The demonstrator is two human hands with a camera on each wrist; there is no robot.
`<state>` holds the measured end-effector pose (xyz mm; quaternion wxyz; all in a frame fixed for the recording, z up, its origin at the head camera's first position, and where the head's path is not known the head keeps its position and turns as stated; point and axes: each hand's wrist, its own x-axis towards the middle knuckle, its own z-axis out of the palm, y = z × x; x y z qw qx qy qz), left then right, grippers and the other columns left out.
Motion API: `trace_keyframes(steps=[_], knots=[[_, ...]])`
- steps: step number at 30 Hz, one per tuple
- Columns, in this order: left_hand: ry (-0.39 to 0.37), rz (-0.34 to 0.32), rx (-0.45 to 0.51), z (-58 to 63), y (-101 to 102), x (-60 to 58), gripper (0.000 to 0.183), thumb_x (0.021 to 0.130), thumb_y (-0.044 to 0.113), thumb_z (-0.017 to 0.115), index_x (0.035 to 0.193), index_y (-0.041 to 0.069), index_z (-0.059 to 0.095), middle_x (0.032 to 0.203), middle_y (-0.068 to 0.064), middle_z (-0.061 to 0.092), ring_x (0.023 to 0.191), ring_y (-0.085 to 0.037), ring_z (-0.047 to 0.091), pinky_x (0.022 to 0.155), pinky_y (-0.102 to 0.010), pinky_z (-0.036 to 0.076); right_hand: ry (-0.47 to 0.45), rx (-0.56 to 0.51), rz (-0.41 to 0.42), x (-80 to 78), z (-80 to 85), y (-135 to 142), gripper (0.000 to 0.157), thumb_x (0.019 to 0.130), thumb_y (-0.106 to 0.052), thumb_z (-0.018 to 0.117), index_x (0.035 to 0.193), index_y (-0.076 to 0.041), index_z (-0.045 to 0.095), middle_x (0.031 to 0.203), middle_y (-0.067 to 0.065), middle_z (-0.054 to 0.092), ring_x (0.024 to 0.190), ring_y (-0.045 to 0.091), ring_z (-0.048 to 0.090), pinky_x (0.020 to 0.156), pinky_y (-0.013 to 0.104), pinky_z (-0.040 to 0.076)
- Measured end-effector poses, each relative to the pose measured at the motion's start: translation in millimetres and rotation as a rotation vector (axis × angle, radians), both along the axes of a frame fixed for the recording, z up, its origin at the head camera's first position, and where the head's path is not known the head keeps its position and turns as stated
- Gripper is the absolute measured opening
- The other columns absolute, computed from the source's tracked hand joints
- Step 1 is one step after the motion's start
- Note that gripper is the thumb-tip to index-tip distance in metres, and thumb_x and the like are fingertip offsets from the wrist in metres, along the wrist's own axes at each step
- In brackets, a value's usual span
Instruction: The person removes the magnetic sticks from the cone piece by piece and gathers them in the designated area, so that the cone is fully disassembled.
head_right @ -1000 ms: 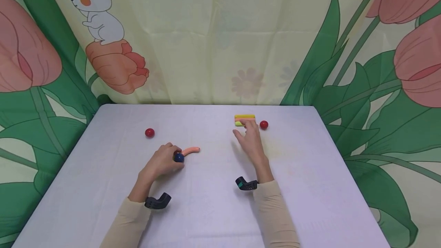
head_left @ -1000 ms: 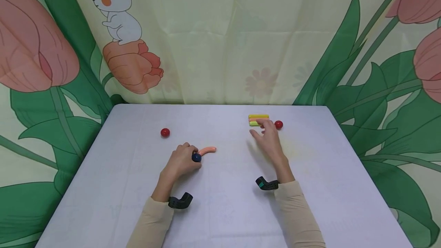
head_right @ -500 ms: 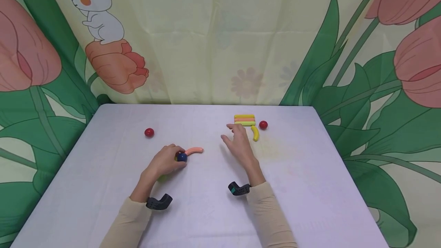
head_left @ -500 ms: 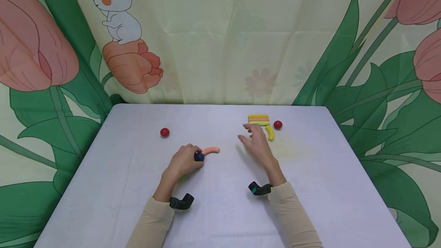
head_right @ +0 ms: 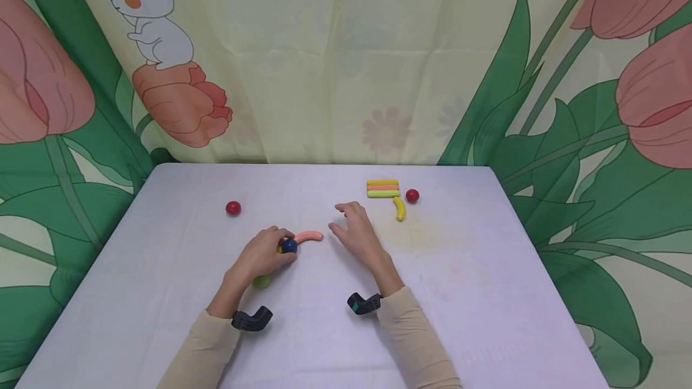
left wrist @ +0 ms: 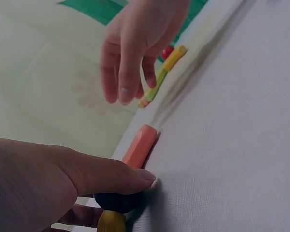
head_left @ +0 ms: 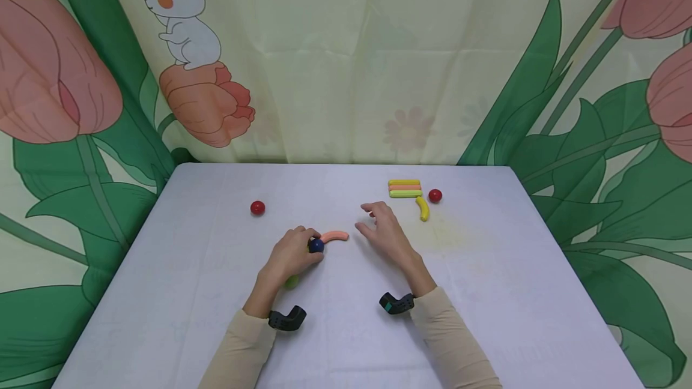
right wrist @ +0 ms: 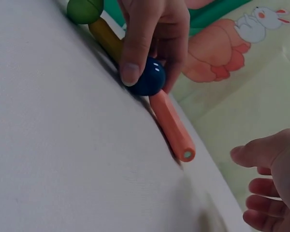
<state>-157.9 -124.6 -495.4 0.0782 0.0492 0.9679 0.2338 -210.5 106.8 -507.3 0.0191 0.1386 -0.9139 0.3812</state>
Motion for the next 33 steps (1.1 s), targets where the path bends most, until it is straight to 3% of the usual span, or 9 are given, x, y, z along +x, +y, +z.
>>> trace_keyframes(steps=[6,16,25,33], knots=[[0.009,-0.006,0.001,0.2,3.8,0.2,0.044,0.087,0.032,0.078,0.126,0.014,0.067,0.114,-0.011,0.065,0.101,-0.025,0.061,0.091,-0.045,0.057,-0.023,0.041,0.050,5.7,-1.7,-9.3,0.048,0.092,-0.027,0.072,0.135,-0.009,0.058,0.129,0.007,0.057,0.115,0.023,0.056,0.098,0.041,0.052],[0.044,-0.033,0.026,-3.6,6.8,-0.3,0.043,0.087,0.031,0.078,0.125,0.014,0.068,0.111,-0.011,0.065,0.096,-0.023,0.061,0.088,-0.043,0.058,-0.001,0.043,0.139,14.1,-4.5,-22.7,0.051,0.092,-0.033,0.073,0.132,-0.004,0.060,0.124,0.010,0.060,0.108,0.023,0.055,0.095,0.041,0.051],[0.066,-0.070,0.041,-7.5,10.4,0.7,0.045,0.087,0.034,0.077,0.125,0.013,0.067,0.112,-0.010,0.065,0.098,-0.023,0.059,0.087,-0.042,0.056,0.021,0.122,0.189,17.9,-7.6,-27.2,0.040,0.094,-0.024,0.070,0.128,-0.005,0.063,0.109,0.005,0.061,0.090,0.015,0.047,0.074,0.027,0.041],[0.082,-0.065,0.041,-5.4,10.9,1.6,0.044,0.089,0.038,0.074,0.123,0.010,0.069,0.110,-0.009,0.065,0.095,-0.022,0.060,0.085,-0.039,0.056,-0.006,0.146,0.195,19.1,-7.8,-28.3,0.027,0.095,-0.022,0.069,0.117,-0.006,0.071,0.105,0.005,0.061,0.095,0.016,0.052,0.080,0.029,0.045]])
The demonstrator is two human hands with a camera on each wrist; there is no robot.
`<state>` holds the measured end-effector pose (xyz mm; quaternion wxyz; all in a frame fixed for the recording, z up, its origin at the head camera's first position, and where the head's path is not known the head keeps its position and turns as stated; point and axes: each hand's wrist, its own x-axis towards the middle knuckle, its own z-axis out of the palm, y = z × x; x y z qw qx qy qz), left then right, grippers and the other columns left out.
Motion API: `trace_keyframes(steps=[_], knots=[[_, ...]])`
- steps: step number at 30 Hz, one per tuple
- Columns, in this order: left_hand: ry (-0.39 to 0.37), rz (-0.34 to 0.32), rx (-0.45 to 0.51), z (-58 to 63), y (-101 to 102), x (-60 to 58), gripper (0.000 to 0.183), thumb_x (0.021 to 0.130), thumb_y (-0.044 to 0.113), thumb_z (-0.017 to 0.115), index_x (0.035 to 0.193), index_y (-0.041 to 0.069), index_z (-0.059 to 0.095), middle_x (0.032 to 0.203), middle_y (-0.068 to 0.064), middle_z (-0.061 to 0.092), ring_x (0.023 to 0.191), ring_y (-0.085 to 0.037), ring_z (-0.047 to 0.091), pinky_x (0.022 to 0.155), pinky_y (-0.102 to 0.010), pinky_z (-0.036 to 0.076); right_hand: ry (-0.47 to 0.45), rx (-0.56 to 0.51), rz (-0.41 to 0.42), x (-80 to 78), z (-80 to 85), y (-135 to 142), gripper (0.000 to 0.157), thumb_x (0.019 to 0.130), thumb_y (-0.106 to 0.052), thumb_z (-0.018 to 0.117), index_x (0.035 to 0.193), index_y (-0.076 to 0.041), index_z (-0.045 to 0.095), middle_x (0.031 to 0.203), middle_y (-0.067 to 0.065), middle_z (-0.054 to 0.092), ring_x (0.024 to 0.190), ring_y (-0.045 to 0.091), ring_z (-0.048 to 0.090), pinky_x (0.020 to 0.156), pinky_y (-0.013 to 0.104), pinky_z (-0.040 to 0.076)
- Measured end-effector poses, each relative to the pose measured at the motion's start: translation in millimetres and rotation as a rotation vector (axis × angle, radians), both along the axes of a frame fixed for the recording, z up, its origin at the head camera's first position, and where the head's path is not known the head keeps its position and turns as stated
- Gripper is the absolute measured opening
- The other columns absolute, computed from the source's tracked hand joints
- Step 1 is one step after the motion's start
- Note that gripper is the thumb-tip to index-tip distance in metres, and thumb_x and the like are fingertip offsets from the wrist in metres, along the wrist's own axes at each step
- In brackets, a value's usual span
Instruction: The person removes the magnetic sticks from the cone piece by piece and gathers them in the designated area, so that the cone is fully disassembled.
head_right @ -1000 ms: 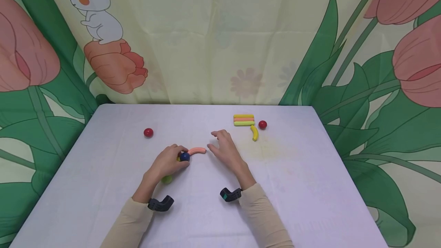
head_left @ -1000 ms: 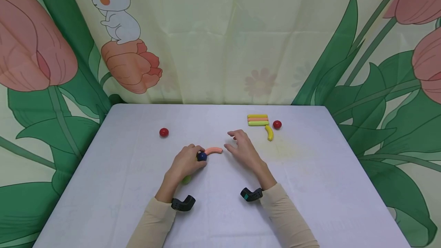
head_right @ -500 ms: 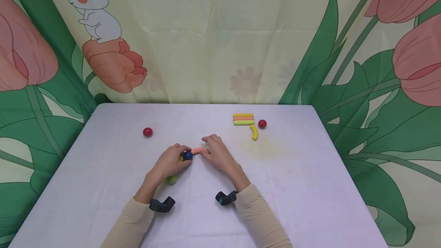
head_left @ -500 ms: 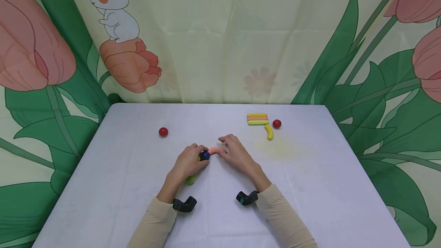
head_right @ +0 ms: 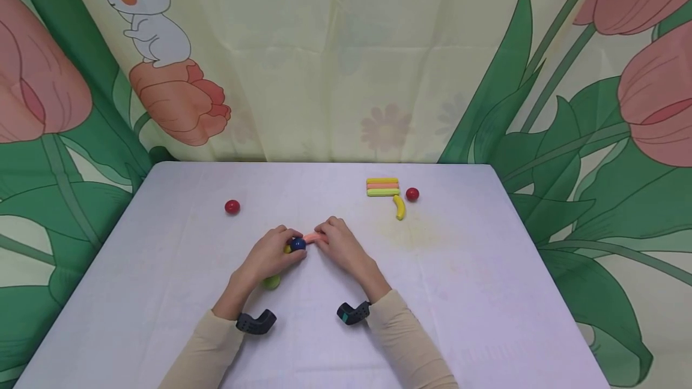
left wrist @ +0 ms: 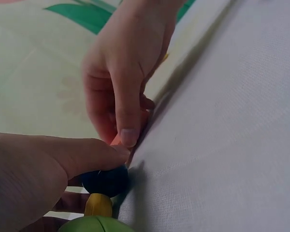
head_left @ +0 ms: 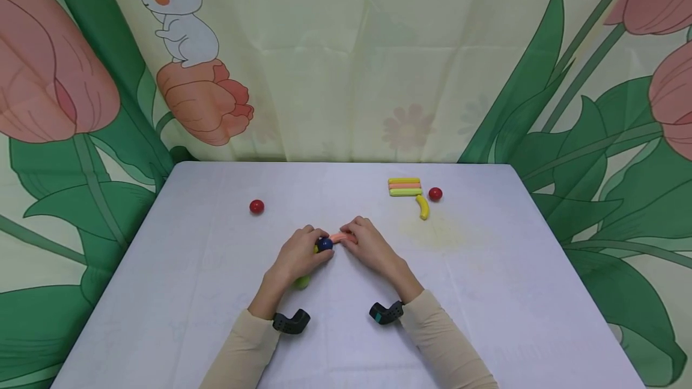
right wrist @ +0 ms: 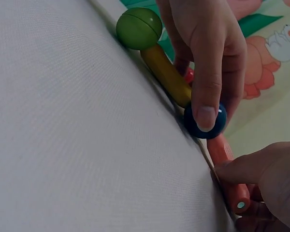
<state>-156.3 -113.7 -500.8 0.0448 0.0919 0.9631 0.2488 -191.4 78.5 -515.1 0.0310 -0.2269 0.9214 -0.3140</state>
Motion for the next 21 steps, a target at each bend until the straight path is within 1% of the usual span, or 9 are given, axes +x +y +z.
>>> trace_keyframes(steps=[4,8,13,21], knots=[[-0.003,0.006,0.006,-0.1,0.2,-0.3,0.043,0.089,0.038,0.074,0.121,0.009,0.069,0.111,-0.009,0.066,0.095,-0.022,0.060,0.087,-0.040,0.057,-0.005,0.003,-0.009,-0.8,-2.0,0.9,0.023,0.095,-0.024,0.070,0.112,-0.009,0.073,0.100,0.002,0.059,0.091,0.014,0.051,0.078,0.028,0.044],[-0.007,0.005,0.007,-0.3,0.3,-0.8,0.044,0.089,0.038,0.074,0.121,0.008,0.069,0.111,-0.009,0.065,0.095,-0.022,0.059,0.087,-0.039,0.056,0.004,0.002,-0.010,-1.2,-3.9,2.1,0.021,0.095,-0.025,0.070,0.110,-0.010,0.072,0.098,0.001,0.059,0.088,0.013,0.049,0.076,0.026,0.042],[-0.005,-0.001,0.009,-0.5,0.2,-0.8,0.044,0.089,0.037,0.075,0.121,0.007,0.069,0.112,-0.010,0.065,0.095,-0.022,0.060,0.086,-0.039,0.056,0.021,-0.007,-0.006,-1.0,-5.1,3.0,0.020,0.094,-0.025,0.070,0.109,-0.010,0.072,0.098,0.001,0.059,0.086,0.013,0.049,0.075,0.026,0.042],[-0.015,0.002,0.024,-1.4,0.5,-1.1,0.044,0.090,0.036,0.075,0.122,0.006,0.068,0.110,-0.010,0.065,0.093,-0.021,0.059,0.086,-0.038,0.056,0.006,0.001,-0.025,-1.3,-3.7,2.3,0.022,0.095,-0.026,0.069,0.110,-0.009,0.071,0.098,0.001,0.058,0.084,0.013,0.049,0.073,0.025,0.042]])
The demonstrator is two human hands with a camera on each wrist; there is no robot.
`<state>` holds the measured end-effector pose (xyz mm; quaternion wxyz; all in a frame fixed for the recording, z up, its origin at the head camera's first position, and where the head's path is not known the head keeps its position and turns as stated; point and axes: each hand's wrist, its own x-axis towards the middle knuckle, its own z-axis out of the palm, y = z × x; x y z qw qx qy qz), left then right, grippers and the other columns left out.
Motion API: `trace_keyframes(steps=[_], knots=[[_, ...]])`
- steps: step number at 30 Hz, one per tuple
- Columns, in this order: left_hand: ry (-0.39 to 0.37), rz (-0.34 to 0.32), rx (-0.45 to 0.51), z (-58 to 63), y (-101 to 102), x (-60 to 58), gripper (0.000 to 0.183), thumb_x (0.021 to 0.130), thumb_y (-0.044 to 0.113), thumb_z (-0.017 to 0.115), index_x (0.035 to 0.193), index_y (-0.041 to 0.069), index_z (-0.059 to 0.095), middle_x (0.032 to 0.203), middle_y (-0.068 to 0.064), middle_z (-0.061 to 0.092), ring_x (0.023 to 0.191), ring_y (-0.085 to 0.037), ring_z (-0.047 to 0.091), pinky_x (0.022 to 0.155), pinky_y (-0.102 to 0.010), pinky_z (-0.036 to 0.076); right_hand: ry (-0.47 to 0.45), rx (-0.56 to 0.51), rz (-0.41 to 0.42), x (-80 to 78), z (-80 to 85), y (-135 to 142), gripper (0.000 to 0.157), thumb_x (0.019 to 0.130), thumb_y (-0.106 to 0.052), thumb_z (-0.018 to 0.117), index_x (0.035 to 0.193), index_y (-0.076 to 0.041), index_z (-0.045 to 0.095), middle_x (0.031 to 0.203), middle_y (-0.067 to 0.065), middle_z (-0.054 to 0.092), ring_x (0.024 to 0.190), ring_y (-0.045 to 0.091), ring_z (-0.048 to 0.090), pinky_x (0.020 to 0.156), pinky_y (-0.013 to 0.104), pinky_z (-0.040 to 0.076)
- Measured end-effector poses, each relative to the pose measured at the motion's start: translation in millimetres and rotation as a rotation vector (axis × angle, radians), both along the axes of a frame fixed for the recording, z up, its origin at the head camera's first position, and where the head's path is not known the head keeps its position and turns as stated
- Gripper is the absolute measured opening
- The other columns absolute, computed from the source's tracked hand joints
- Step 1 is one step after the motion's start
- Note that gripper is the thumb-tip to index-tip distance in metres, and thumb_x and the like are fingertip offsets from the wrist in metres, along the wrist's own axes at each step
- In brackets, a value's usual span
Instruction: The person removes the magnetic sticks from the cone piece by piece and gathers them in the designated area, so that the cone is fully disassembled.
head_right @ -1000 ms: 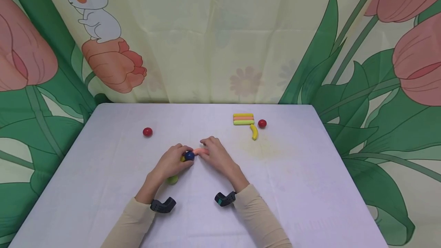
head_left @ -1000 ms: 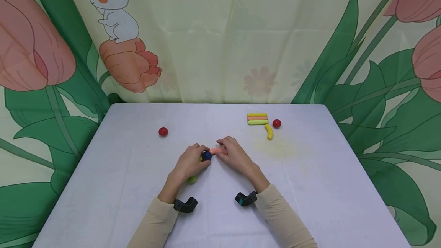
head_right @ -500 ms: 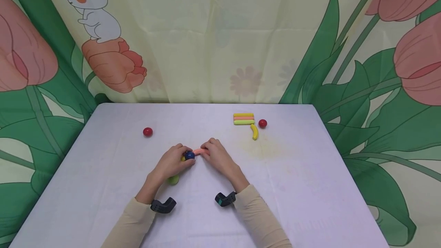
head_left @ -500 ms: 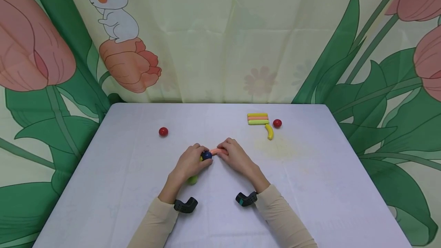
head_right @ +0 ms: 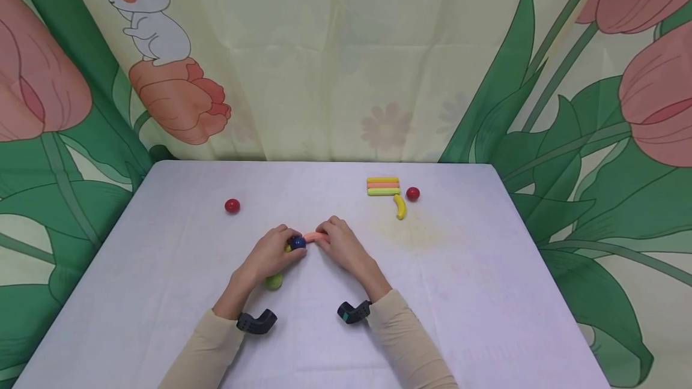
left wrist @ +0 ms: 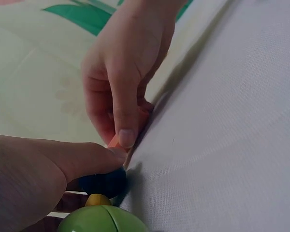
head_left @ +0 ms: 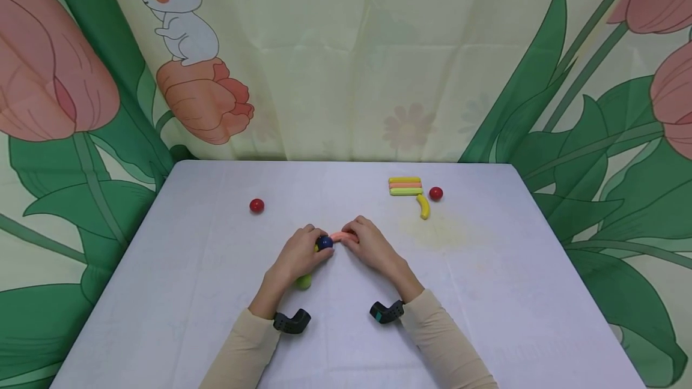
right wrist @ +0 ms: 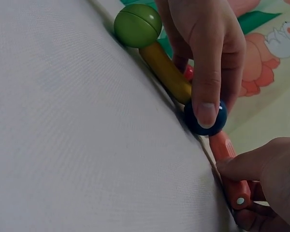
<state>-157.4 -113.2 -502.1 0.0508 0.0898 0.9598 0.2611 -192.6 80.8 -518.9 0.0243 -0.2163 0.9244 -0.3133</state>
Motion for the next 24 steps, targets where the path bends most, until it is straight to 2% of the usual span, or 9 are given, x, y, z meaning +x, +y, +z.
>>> trace_keyframes(steps=[6,24], knots=[[-0.005,0.004,-0.007,0.0,0.9,0.4,0.043,0.090,0.035,0.074,0.122,0.007,0.068,0.112,-0.010,0.065,0.096,-0.022,0.060,0.088,-0.040,0.057,-0.005,-0.034,-0.062,-0.6,-0.1,0.6,0.023,0.095,-0.026,0.069,0.108,-0.007,0.070,0.093,0.002,0.057,0.078,0.013,0.048,0.067,0.023,0.041],[0.008,-0.004,-0.014,-0.8,0.2,-0.1,0.043,0.089,0.036,0.075,0.121,0.007,0.069,0.113,-0.011,0.065,0.097,-0.023,0.061,0.088,-0.040,0.056,0.034,-0.076,-0.094,-2.4,-1.8,0.8,0.020,0.094,-0.022,0.070,0.106,-0.005,0.070,0.092,0.004,0.061,0.078,0.012,0.052,0.068,0.023,0.046]])
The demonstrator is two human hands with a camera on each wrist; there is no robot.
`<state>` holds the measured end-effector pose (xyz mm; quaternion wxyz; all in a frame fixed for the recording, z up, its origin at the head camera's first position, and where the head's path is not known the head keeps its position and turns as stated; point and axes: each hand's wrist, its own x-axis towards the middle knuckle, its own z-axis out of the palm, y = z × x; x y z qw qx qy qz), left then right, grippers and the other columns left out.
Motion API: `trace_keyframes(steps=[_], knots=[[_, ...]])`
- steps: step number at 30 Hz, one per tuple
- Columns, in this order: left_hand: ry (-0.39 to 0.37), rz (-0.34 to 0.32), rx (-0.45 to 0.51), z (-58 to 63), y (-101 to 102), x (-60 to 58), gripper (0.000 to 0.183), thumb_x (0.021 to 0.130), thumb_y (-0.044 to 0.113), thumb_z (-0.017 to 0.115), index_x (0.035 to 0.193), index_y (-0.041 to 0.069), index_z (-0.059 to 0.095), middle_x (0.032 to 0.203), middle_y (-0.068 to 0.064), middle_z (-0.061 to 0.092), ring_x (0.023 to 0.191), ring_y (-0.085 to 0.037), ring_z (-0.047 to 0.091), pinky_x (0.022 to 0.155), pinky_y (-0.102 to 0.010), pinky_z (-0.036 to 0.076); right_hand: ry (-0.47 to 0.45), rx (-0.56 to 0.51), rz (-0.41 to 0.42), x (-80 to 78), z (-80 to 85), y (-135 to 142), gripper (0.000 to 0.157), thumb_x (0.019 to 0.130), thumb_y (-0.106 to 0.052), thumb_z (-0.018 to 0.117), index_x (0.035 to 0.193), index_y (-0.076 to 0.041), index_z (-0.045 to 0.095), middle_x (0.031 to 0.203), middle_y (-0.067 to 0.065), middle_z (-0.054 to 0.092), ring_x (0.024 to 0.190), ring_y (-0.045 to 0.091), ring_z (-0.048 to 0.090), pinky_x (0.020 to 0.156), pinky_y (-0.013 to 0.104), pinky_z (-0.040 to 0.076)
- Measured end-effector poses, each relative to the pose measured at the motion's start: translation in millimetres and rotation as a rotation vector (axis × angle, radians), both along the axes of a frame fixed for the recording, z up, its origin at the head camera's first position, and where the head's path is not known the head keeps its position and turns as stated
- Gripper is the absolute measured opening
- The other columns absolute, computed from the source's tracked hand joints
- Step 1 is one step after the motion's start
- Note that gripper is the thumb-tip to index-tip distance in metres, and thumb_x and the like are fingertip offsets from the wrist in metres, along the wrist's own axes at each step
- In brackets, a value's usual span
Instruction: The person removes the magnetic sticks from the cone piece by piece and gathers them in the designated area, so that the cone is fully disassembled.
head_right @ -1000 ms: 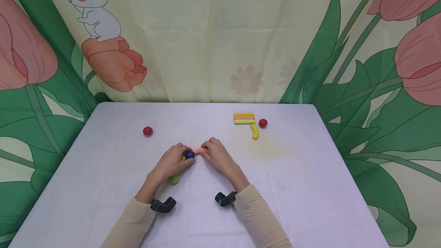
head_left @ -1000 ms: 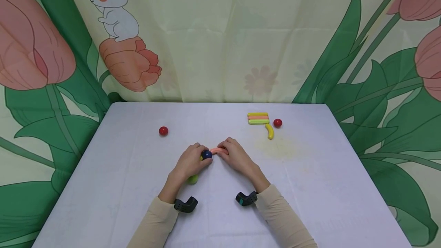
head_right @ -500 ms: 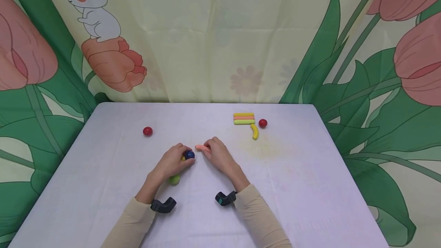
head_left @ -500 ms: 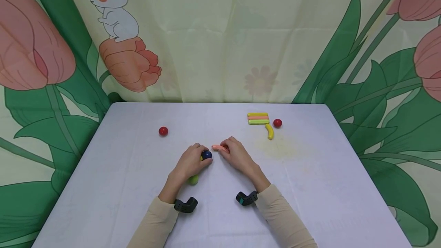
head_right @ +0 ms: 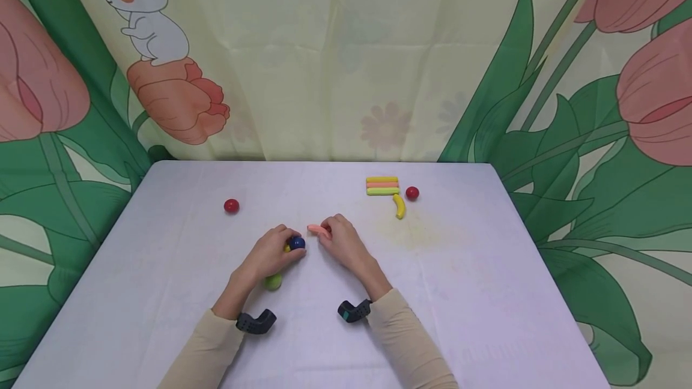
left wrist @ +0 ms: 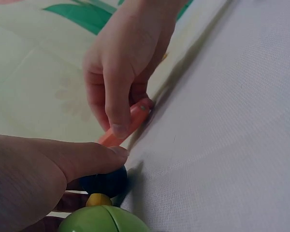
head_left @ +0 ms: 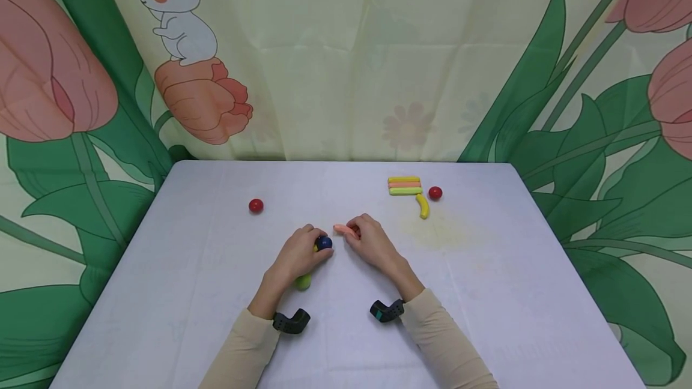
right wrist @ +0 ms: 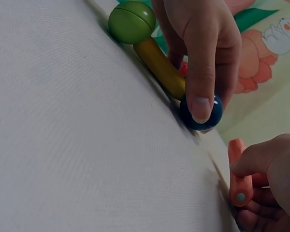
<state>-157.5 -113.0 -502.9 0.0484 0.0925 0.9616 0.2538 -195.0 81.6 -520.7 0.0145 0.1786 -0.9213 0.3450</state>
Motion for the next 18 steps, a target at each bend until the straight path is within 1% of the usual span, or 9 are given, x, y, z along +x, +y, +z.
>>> trace_keyframes(steps=[6,10,18], knots=[[-0.009,0.002,0.006,1.6,0.3,0.5,0.044,0.089,0.036,0.075,0.122,0.007,0.069,0.113,-0.011,0.065,0.097,-0.023,0.061,0.088,-0.041,0.056,-0.010,-0.033,-0.041,-2.7,1.9,3.5,0.027,0.093,-0.031,0.072,0.102,-0.006,0.071,0.088,0.004,0.060,0.076,0.014,0.053,0.066,0.024,0.046],[-0.016,0.004,0.005,0.9,-0.1,-0.1,0.045,0.090,0.037,0.075,0.123,0.008,0.068,0.114,-0.010,0.065,0.098,-0.023,0.061,0.089,-0.041,0.056,-0.028,-0.052,-0.060,-4.8,3.2,7.0,0.030,0.093,-0.035,0.072,0.102,-0.007,0.072,0.089,0.003,0.060,0.077,0.015,0.054,0.067,0.025,0.047],[-0.022,0.010,0.014,0.1,-0.4,0.4,0.045,0.090,0.037,0.074,0.124,0.009,0.068,0.116,-0.010,0.065,0.098,-0.023,0.060,0.089,-0.041,0.056,-0.056,-0.046,-0.105,-10.8,5.1,16.8,0.030,0.094,-0.032,0.071,0.107,-0.005,0.071,0.091,0.005,0.060,0.079,0.016,0.054,0.069,0.027,0.048]])
